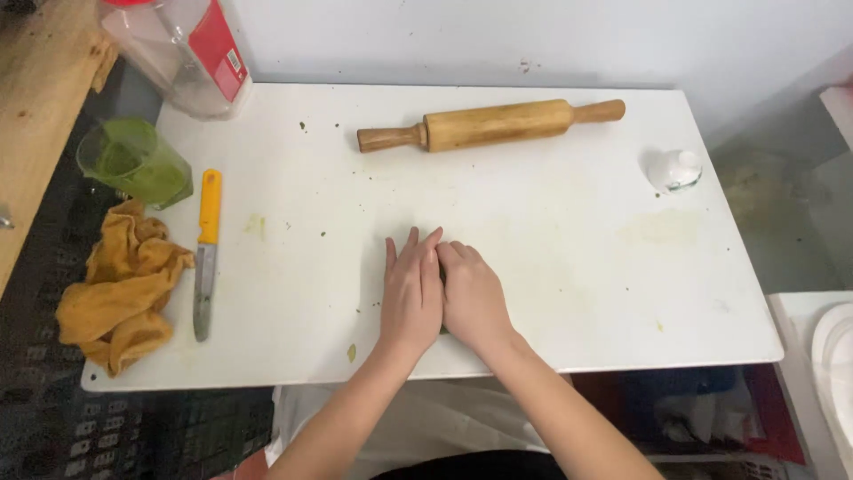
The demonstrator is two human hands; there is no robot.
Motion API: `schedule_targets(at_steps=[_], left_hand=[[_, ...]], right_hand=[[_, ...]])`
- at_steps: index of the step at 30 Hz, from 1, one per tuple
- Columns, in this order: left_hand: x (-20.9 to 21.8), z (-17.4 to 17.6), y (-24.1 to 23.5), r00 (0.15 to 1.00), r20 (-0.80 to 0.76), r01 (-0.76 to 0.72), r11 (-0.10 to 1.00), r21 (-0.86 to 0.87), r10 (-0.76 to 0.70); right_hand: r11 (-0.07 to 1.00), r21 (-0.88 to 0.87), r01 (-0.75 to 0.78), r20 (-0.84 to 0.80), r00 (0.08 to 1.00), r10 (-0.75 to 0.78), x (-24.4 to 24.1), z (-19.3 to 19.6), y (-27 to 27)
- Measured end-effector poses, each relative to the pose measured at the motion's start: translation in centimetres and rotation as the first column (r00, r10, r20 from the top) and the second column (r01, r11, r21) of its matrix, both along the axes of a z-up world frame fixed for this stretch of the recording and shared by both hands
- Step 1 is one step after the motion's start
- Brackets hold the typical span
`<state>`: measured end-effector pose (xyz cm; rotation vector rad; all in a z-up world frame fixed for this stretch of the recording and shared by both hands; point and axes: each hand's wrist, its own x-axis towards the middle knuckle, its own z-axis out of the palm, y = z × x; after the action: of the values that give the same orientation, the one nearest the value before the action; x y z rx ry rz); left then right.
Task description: The recorder is unpacking a green dough ball and then rolling it out with a rolling pin.
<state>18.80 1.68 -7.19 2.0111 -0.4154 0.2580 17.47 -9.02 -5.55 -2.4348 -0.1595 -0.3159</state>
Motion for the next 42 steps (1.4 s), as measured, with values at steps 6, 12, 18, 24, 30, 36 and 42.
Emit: schedule_targets(at_steps=[6, 12, 18, 24, 30, 36, 42], left_hand=[[0.3, 0.0, -0.2, 0.999, -0.033, -0.005, 0.997, 0.081, 0.008], [1.5, 0.7, -0.9, 0.984, -0.177, 0.037, 0.986, 0.163, -0.008], [2.6, 0.9, -1.0, 0.996, -0.084, -0.005, 0.993, 0.114, 0.015], [1.7, 5.7, 0.8, 0.958, -0.284, 0.009, 0.981, 0.195, 0.048], [-1.5, 6.5, 9.1, 0.898, -0.436, -0.001, 0.989, 0.146, 0.066], [0.7, 6.6, 15.4, 0.835, -0.545, -0.019, 0.994, 0.111, 0.077], [1.8, 4.7, 16.0, 0.875, -0.481, -0.037, 0.998, 0.049, 0.056]], right_hand=[[0.993, -0.026, -0.116, -0.065, 0.991, 0.114, 1.2, 1.4, -0.3], [0.996, 0.091, -0.024, -0.123, 0.992, 0.035, 2.4, -0.6, -1.2], [0.994, 0.087, 0.063, -0.175, 0.983, -0.047, 2.5, -1.8, -1.1], [0.988, 0.077, 0.131, -0.459, 0.885, -0.082, 2.6, 4.9, -0.3], [0.966, -0.248, -0.067, -0.083, 0.995, 0.047, 3.8, 3.7, 2.7], [0.942, -0.334, 0.020, -0.302, 0.945, -0.128, 5.8, 3.6, 4.2], [0.905, -0.402, -0.140, -0.240, 0.970, 0.043, 7.4, 3.8, 4.1]])
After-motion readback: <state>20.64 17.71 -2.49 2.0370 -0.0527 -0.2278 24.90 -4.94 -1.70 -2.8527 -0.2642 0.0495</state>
